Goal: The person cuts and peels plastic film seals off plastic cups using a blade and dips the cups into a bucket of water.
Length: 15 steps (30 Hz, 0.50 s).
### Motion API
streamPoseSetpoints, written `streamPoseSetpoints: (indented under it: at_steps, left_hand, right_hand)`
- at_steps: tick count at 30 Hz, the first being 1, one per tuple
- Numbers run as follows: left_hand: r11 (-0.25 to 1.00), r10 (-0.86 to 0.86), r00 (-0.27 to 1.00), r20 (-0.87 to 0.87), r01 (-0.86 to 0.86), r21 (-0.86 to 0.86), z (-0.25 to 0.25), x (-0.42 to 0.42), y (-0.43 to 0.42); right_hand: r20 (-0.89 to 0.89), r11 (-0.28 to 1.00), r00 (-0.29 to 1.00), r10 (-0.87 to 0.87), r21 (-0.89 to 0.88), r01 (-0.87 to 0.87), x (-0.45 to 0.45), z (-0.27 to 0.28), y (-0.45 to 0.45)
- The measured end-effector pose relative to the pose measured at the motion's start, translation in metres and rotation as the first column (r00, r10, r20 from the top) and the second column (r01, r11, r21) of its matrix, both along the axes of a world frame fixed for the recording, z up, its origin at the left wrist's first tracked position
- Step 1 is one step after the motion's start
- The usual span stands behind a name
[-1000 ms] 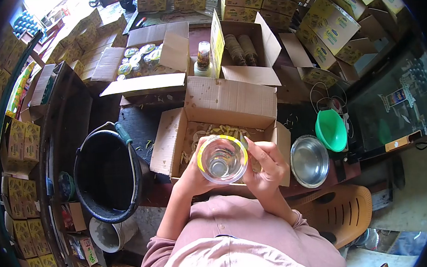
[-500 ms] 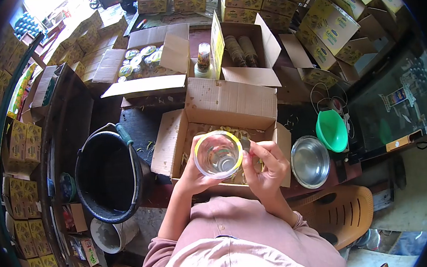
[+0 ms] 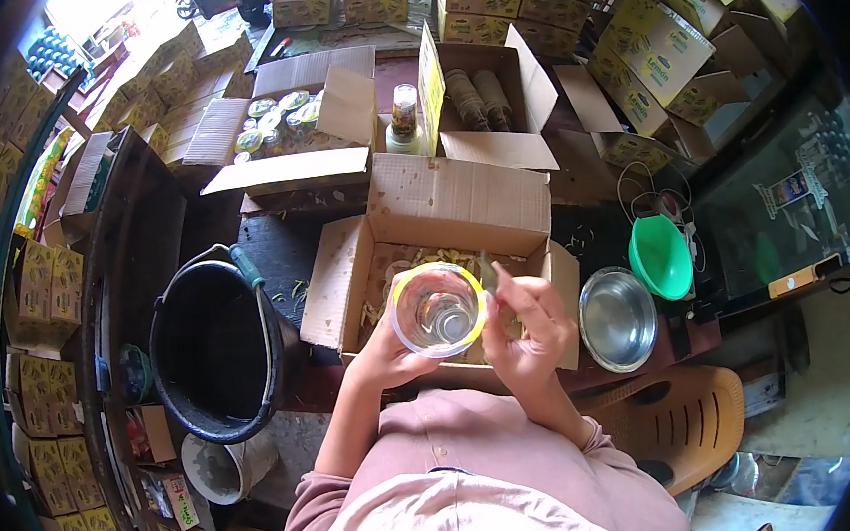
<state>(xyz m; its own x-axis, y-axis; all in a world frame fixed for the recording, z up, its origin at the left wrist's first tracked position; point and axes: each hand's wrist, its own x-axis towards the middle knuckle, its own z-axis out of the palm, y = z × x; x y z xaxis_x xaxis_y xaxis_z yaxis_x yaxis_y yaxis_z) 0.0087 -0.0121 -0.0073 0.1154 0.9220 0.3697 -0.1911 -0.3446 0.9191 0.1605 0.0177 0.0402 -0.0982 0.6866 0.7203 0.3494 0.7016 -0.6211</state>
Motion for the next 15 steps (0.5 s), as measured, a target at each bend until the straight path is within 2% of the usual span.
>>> streamPoseSetpoints:
  at_steps: [2, 5, 9, 12, 15]
  left_hand:
    - [1.000, -0.007, 1.000, 0.026, 0.007, -0.002, 0.000, -0.001, 0.001]
    - [1.000, 0.024, 0.998, 0.054, -0.024, 0.001, 0.003, 0.000, 0.001]
    - [1.000, 0.021, 0.998, 0.065, -0.019, -0.022, 0.003, -0.002, -0.001]
    - [0.999, -0.036, 0.994, 0.100, 0.037, -0.012, 0.006, -0.002, -0.001]
    - [0.997, -0.077, 0.994, 0.079, 0.077, 0.002, 0.005, -0.006, -0.001]
  right_hand:
    - [-0.129, 0.993, 0.991, -0.039, -0.115, 0.024, -0.004, 0.002, 0.000]
    - [0.051, 0.999, 0.998, 0.035, 0.017, -0.036, 0.012, 0.000, 0.009]
    - [0.151, 0.999, 0.988, 0.027, 0.041, -0.033, 0.012, 0.010, 0.010]
    - [0.388, 0.952, 0.921, -0.029, 0.291, -0.092, 0.016, 0.016, 0.018]
    - [0.435, 0.924, 0.900, -0.019, 0.352, -0.150, 0.020, 0.016, 0.021]
